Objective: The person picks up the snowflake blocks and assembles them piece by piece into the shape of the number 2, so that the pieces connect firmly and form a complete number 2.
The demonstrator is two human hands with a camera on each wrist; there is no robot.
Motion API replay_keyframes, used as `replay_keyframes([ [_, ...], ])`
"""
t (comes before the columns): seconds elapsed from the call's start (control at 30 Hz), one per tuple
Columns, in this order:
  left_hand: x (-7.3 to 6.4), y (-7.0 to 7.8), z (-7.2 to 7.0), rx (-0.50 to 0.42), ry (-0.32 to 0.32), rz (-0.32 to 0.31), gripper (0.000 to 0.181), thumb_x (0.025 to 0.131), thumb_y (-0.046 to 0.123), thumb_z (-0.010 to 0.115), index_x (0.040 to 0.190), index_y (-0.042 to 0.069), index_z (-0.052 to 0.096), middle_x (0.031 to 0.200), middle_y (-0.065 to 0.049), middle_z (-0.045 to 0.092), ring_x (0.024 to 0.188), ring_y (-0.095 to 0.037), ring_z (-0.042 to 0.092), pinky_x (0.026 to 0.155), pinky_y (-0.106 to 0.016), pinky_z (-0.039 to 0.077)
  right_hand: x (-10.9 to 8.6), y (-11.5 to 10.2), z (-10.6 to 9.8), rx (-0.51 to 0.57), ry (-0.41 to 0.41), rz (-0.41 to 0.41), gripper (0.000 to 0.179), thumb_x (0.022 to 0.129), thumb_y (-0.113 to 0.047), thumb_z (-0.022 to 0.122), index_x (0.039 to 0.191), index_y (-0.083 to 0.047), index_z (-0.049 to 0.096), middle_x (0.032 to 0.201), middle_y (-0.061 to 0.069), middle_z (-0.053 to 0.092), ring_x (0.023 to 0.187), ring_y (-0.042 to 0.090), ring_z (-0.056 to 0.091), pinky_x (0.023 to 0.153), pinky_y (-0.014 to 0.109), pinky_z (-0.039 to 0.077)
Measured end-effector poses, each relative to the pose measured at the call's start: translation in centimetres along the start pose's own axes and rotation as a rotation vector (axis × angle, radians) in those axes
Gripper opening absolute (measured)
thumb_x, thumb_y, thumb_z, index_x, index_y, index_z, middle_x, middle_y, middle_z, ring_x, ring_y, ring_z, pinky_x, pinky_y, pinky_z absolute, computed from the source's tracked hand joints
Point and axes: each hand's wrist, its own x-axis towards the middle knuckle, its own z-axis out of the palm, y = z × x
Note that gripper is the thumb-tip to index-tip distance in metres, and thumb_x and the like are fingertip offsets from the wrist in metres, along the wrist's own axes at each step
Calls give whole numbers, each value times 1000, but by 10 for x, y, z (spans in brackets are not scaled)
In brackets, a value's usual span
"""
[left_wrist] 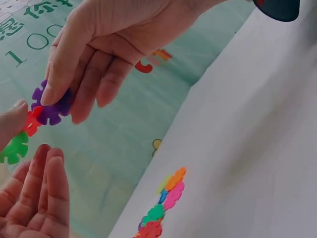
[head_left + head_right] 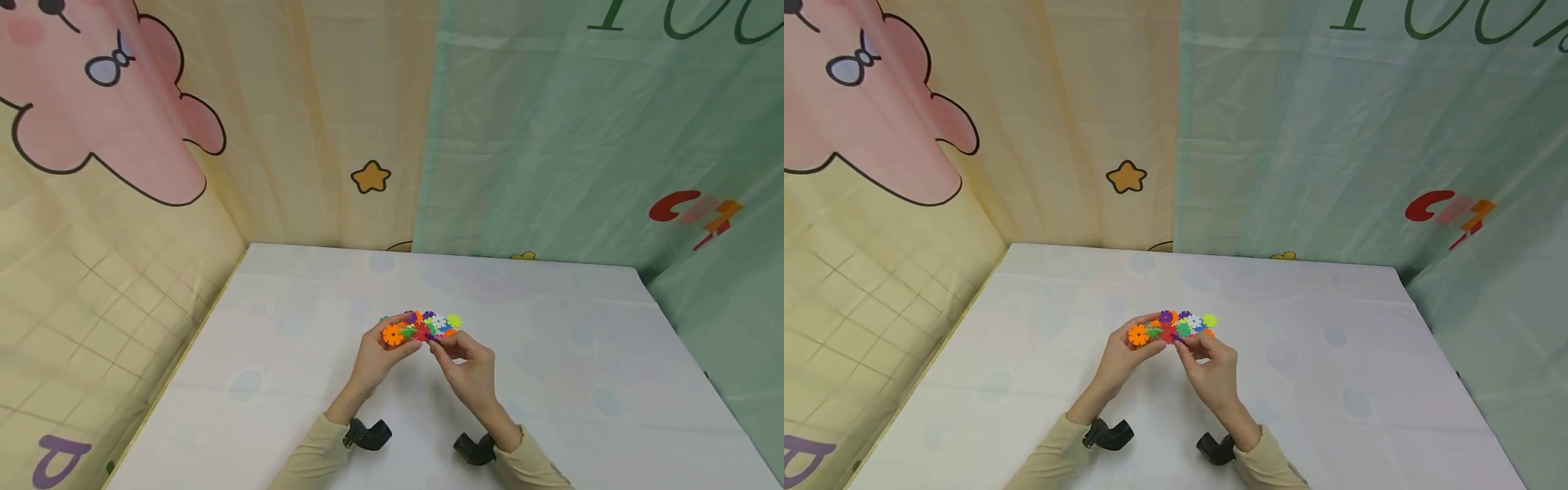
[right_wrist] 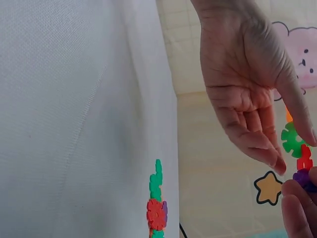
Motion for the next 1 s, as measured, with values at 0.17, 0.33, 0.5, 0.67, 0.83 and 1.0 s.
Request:
replay_keyframes([
  [0.17, -4, 0, 7, 4, 16, -86, 25, 90, 16, 67, 100, -7, 64, 81, -10, 66, 78, -46, 56, 65, -30, 52, 1, 0, 2, -6, 27, -3, 19, 69, 18, 74, 77, 6, 63, 72, 16, 67, 54, 21, 63, 52, 25, 54],
  [0.33, 2, -21, 13, -64, 93, -139, 32, 89, 23, 69, 89, -8, 68, 77, -11, 68, 63, -27, 57, 55, -21, 45, -1, 2, 4, 37, 15, 7, 17, 69, 18, 74, 80, 8, 65, 74, 17, 68, 56, 24, 65, 54, 26, 55],
  [0.5, 2, -25, 17, -138, 214, -232, 42, 85, 37, 71, 90, -5, 71, 78, -9, 68, 56, -13, 51, 53, -18, 44, -3, 4, 6, 92, -28, 40, 14, 73, 19, 70, 85, 11, 66, 76, 21, 67, 61, 30, 67, 57, 31, 56],
  [0.67, 2, -23, 17, -228, 262, -319, 44, 83, 40, 73, 91, -3, 71, 79, -8, 68, 55, -10, 48, 53, -17, 42, -3, 4, 6, 75, -37, 58, 11, 76, 17, 69, 85, 11, 66, 75, 22, 67, 61, 25, 67, 56, 30, 56],
  [0.83, 3, -24, 17, -316, 278, -397, 40, 81, 36, 76, 92, -3, 73, 78, -5, 69, 54, -8, 47, 51, -15, 41, -3, 7, 7, 38, -9, 31, 15, 73, 17, 71, 84, 8, 68, 76, 16, 68, 61, 22, 66, 56, 28, 55],
  [1.0, 2, -24, 17, -306, 297, -418, 37, 83, 34, 75, 91, -2, 73, 70, 1, 67, 51, -7, 44, 48, -15, 39, -3, 9, 6, 24, -15, 38, 14, 73, 15, 73, 84, 7, 70, 77, 15, 69, 63, 25, 66, 55, 29, 56],
])
